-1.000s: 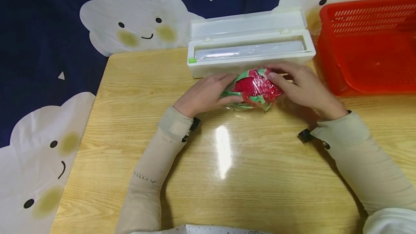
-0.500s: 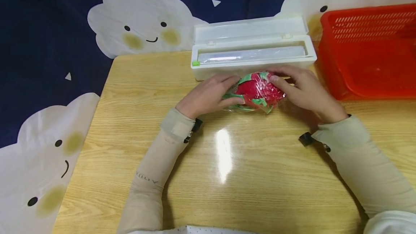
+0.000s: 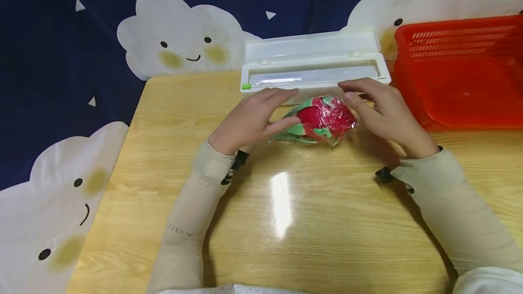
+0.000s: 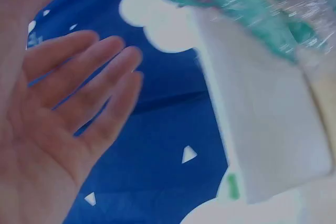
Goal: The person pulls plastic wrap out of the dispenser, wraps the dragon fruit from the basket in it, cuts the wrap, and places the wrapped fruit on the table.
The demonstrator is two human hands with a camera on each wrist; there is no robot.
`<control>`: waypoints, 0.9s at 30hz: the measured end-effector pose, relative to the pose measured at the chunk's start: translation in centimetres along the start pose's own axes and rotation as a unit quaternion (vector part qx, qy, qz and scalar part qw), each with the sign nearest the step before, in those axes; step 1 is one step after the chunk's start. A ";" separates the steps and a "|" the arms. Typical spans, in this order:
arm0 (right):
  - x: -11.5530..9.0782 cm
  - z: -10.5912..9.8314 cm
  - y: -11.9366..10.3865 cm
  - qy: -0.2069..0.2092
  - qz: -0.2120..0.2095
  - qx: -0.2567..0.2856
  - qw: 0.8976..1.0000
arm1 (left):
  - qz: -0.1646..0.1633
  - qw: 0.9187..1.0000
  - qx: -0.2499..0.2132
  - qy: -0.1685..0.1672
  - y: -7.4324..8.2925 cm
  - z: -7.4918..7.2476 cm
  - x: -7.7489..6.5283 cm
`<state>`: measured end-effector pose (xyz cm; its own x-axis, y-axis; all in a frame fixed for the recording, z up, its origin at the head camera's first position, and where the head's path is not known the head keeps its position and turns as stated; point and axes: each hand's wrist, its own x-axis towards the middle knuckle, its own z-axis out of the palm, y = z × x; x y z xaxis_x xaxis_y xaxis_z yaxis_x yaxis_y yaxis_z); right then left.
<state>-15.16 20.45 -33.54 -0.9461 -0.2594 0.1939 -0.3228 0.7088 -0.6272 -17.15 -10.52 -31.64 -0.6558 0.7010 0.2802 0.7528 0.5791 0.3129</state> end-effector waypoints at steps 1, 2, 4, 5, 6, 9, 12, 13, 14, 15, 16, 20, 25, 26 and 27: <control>0.0 -0.1 -0.2 0.007 -0.004 0.000 1.000 | 0.002 1.000 0.002 0.025 -0.1 -0.3 -0.2; 0.0 -0.2 -0.3 0.013 -0.007 -0.001 1.000 | 0.006 0.999 0.005 0.052 -0.2 -0.6 -0.3; -0.1 -0.5 -0.6 0.029 -0.014 -0.008 0.999 | 0.010 0.995 0.014 0.098 -0.6 -1.0 -0.5; -0.3 -0.6 -0.7 0.036 -0.015 -0.012 0.999 | 0.011 0.993 0.020 0.117 -0.9 -1.2 -0.6; -0.4 -0.8 -0.8 0.044 -0.016 -0.017 0.999 | 0.012 0.991 0.027 0.133 -1.2 -1.4 -0.8; -0.8 -1.5 -1.0 0.061 -0.023 -0.036 0.997 | -0.004 0.987 0.053 0.155 -2.2 -1.7 -1.6; -1.3 -2.5 -1.0 0.070 -0.021 -0.054 0.996 | -0.029 0.983 0.079 0.160 -3.0 -1.7 -2.9; -1.4 -2.8 -0.9 0.073 -0.018 -0.062 0.995 | -0.040 0.982 0.086 0.161 -3.2 -1.6 -3.4; -1.6 -3.2 -0.8 0.074 -0.014 -0.068 0.995 | -0.052 0.981 0.093 0.161 -3.4 -1.6 -3.9; -1.7 -3.6 -0.6 0.074 -0.009 -0.078 0.994 | -0.064 0.980 0.097 0.160 -3.6 -1.5 -4.3; -1.9 -3.9 -0.4 0.073 -0.001 -0.088 0.993 | -0.077 0.979 0.099 0.159 -3.7 -1.4 -4.8; -2.7 -4.8 0.6 0.055 0.037 -0.125 0.990 | -0.130 0.977 0.103 0.136 -4.5 -1.3 -6.5; -4.0 -5.0 1.9 0.024 0.057 -0.181 0.982 | -0.200 0.971 0.111 0.069 -4.9 -1.5 -8.8; -4.2 -4.9 2.0 0.018 0.055 -0.192 0.980 | -0.213 0.969 0.111 0.058 -4.9 -1.4 -9.3; -4.4 -4.8 2.1 0.016 0.051 -0.202 0.978 | -0.226 0.966 0.112 0.047 -4.9 -1.3 -9.7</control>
<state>-11.76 26.18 -32.09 -0.9719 -0.1583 0.1742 -0.2051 0.9327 -0.2966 -14.57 -20.72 -34.68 -0.9151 0.3202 0.2449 0.3742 0.9008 0.2205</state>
